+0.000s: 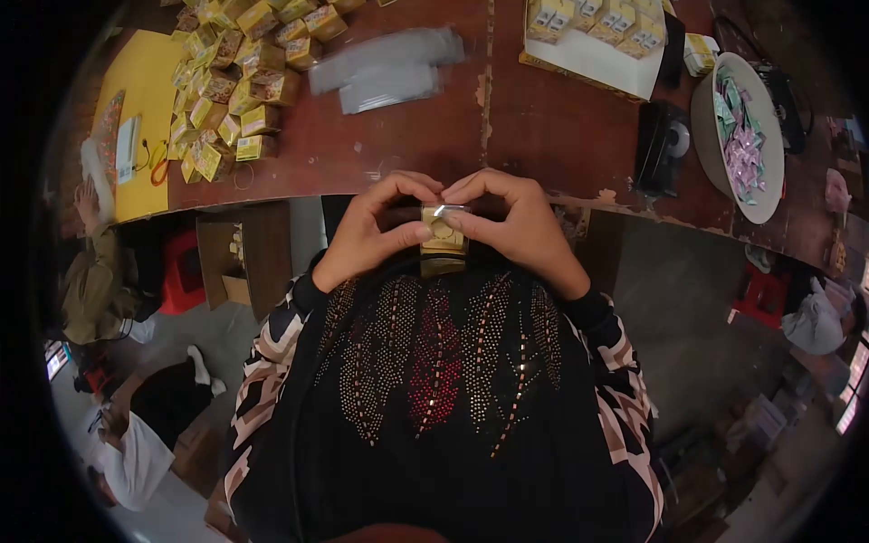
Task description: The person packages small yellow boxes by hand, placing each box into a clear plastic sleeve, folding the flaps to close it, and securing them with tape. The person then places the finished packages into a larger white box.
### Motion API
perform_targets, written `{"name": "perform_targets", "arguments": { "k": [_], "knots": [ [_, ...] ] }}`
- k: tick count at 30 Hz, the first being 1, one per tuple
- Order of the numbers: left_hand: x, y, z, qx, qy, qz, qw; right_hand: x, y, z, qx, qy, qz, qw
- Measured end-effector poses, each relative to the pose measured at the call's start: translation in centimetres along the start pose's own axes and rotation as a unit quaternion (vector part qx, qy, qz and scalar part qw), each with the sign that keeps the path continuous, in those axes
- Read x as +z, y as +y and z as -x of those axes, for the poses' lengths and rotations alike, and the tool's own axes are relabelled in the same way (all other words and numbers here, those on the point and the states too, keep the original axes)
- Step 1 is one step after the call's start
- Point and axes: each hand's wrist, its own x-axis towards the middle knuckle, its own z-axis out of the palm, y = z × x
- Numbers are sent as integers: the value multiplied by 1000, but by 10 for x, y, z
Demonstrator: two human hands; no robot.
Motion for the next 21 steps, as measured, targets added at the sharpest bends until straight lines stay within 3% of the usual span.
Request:
{"name": "perform_targets", "arguments": {
  "k": [5, 7, 10, 14, 21],
  "knots": [
    [-4, 20, -8, 40, -18, -95, 994, -5, -20, 3, 17, -51, -25, 998],
    [-3, 29, -9, 96, -26, -206, 973, -4, -14, 4, 10, -44, -12, 999],
    [-2, 26, -9, 142, -20, -250, 958, 0, -13, 4, -10, -27, 30, 999],
    [0, 34, -10, 139, -2, -281, 949, 2, -19, 1, 3, -6, 58, 998],
    [3, 37, -10, 38, 27, -269, 962, -2, -18, -10, 14, -21, 94, 995]
  ]
}}
